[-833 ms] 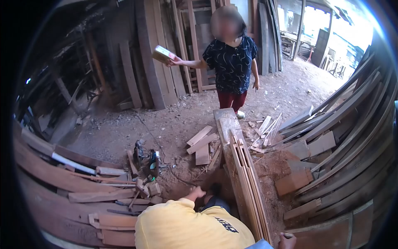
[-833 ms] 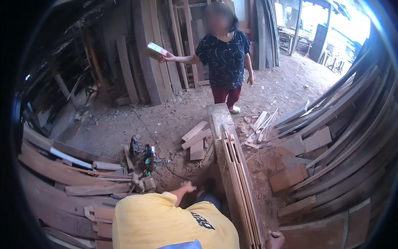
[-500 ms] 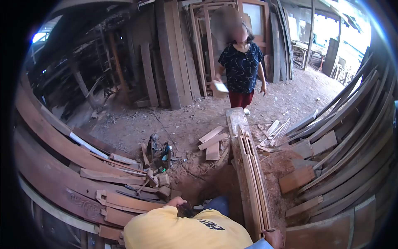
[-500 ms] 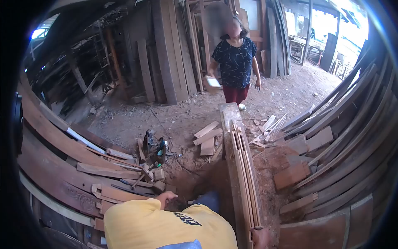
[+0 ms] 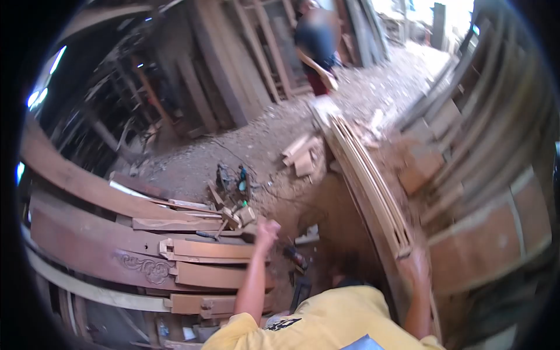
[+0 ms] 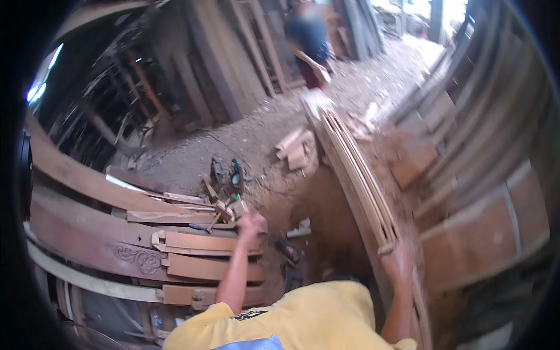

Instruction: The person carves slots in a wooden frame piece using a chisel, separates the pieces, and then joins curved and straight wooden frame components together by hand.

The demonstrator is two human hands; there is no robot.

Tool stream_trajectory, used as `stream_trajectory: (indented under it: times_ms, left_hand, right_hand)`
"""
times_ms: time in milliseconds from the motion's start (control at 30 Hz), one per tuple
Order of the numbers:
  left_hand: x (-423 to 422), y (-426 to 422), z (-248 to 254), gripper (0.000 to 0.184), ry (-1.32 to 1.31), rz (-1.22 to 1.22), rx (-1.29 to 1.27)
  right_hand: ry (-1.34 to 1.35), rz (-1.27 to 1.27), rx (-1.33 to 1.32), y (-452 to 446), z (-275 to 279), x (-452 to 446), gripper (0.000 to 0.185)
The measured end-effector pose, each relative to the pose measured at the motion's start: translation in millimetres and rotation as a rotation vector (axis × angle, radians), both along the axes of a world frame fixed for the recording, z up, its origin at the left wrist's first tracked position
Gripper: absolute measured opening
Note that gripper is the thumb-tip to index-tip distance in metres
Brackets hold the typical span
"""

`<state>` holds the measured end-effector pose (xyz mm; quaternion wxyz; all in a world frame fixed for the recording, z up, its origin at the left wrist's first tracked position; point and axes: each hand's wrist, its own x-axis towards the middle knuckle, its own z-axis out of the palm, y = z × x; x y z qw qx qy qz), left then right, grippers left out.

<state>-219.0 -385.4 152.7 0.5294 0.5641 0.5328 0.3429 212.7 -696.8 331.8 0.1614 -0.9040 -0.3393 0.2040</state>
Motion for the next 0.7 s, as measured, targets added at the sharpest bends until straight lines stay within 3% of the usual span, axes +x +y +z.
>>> stream_trajectory:
  times_ms: [67, 100, 133, 200, 233, 267, 300, 333, 367, 400, 433, 467, 500, 633, 667, 700]
  left_hand:
    - [-103, 50, 27, 0.03, -0.781, -0.008, -0.088]
    - [-116, 51, 75, 0.037, -0.657, 0.343, -0.039]
    - [-171, 75, 115, 0.04, -0.791, 0.414, 0.128]
    - [-211, 47, 216, 0.041, -0.823, 0.707, 0.404]
    - [-222, 28, 251, 0.038, -0.835, 0.783, 0.5]
    - [-252, 27, 255, 0.037, -0.868, 0.729, 0.516]
    - [-291, 32, 290, 0.037, -0.891, 0.683, 0.523]
    - [-327, 49, 276, 0.037, -0.792, 0.51, 0.51]
    - [-317, 43, 281, 0.04, -0.694, 0.436, 0.511]
    - [-298, 30, 274, 0.043, -0.801, 0.353, 0.482]
    - [-253, -10, 283, 0.043, -0.712, 0.416, 0.459]
    - [-208, -53, 279, 0.043, -0.633, 0.482, 0.47]
    - [-195, -68, 244, 0.042, -0.561, 0.316, 0.286]
    - [-103, -170, -4, 0.041, -0.246, -0.251, -0.254]
    - [-58, -256, -21, 0.049, 0.019, -0.131, -0.325]
    - [-26, -320, -45, 0.058, 0.177, -0.233, -0.33]
  right_hand:
    - [-0.043, -0.079, 0.142, -67, -31, 1, 0.039]
    - [0.024, -0.142, 0.337, -94, -21, -3, 0.035]
    - [0.054, -0.157, 0.564, -114, 30, -3, 0.032]
    - [-0.053, -0.179, 0.869, -193, 35, 0, 0.026]
    - [0.053, -0.313, 0.89, -236, 50, -7, 0.026]
    - [0.151, -0.476, 0.88, -286, 63, -14, 0.026]
    - [0.087, -0.461, 0.974, -300, 86, -1, 0.023]
    - [-0.023, -0.523, 1.025, -361, 91, -9, 0.021]
    - [0.034, -0.636, 1.158, -393, 107, -20, 0.022]
    - [0.071, -0.783, 1.262, -426, 119, -31, 0.023]
    - [0.066, -0.758, 1.425, -450, 122, -24, 0.026]
    - [0.085, -0.708, 1.614, -452, 146, -28, 0.023]
    - [0.017, -0.634, 1.693, -459, 171, -36, 0.019]
    - [-0.249, -0.573, 1.757, -560, 128, -42, 0.028]
    - [-0.279, -0.546, 1.752, -587, 126, -49, 0.027]
    - [-0.288, -0.572, 1.738, -615, 120, -53, 0.027]
